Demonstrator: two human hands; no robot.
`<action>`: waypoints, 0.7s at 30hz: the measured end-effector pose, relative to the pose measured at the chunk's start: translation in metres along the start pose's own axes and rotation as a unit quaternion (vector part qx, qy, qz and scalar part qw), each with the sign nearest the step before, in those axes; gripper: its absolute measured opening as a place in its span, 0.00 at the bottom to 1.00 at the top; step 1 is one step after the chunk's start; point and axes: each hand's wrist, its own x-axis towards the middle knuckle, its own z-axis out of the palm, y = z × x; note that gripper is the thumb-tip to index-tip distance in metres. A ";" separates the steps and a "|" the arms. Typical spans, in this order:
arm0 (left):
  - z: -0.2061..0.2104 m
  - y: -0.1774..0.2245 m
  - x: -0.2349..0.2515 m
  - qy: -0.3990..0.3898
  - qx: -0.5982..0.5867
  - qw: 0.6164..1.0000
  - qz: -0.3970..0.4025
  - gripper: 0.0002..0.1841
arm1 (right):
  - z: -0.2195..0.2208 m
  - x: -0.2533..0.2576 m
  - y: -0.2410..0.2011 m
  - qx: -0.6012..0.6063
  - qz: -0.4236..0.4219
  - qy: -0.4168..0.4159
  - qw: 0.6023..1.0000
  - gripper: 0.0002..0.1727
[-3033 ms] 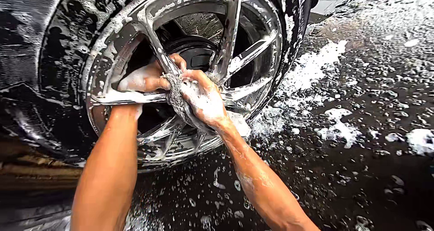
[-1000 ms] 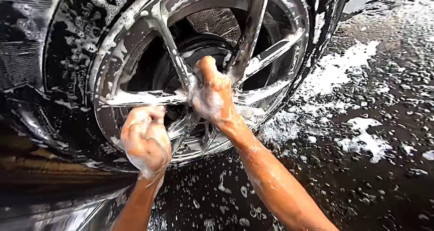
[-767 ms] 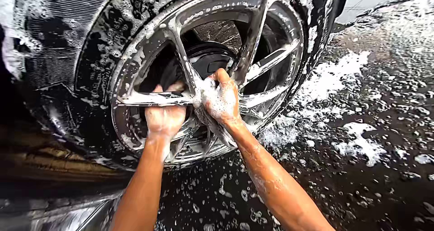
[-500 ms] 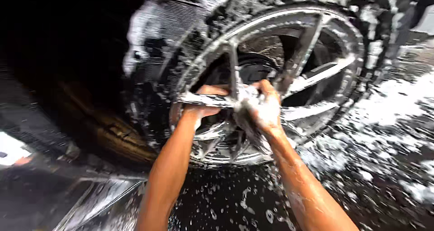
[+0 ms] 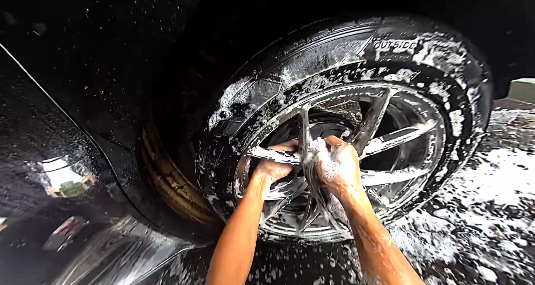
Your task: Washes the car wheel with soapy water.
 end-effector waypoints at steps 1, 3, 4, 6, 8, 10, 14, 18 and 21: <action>0.002 -0.005 0.001 0.017 -0.035 0.999 0.029 0.17 | 0.000 0.003 -0.001 0.019 -0.011 0.012 1.000 0.10; -0.001 -0.015 -0.001 0.019 -0.067 0.995 0.068 0.18 | 0.007 -0.001 0.010 0.036 -0.005 0.018 0.999 0.12; -0.005 -0.021 -0.002 -0.002 -0.069 0.994 0.087 0.18 | 0.013 -0.006 0.021 0.029 0.002 0.013 0.999 0.14; -0.010 -0.028 -0.001 -0.028 -0.053 0.990 0.127 0.18 | 0.023 -0.017 0.043 0.006 0.020 -0.021 1.000 0.16; -0.010 -0.031 0.001 -0.022 -0.036 0.985 0.165 0.21 | 0.024 -0.018 0.045 0.009 0.031 -0.046 0.998 0.15; -0.013 -0.034 0.001 -0.025 -0.011 0.980 0.199 0.24 | 0.017 -0.012 0.034 0.032 0.008 -0.044 0.998 0.12; -0.020 -0.042 -0.001 -0.045 0.059 0.968 0.241 0.27 | 0.011 -0.009 0.038 0.226 -0.011 -0.033 0.974 0.08; -0.015 -0.041 0.000 -0.047 0.002 0.973 0.225 0.34 | -0.030 -0.015 0.062 0.449 -0.112 0.043 0.885 0.06; 0.000 -0.045 -0.023 0.073 -0.036 0.969 0.234 0.30 | -0.078 -0.018 0.083 0.406 -0.165 0.129 0.889 0.07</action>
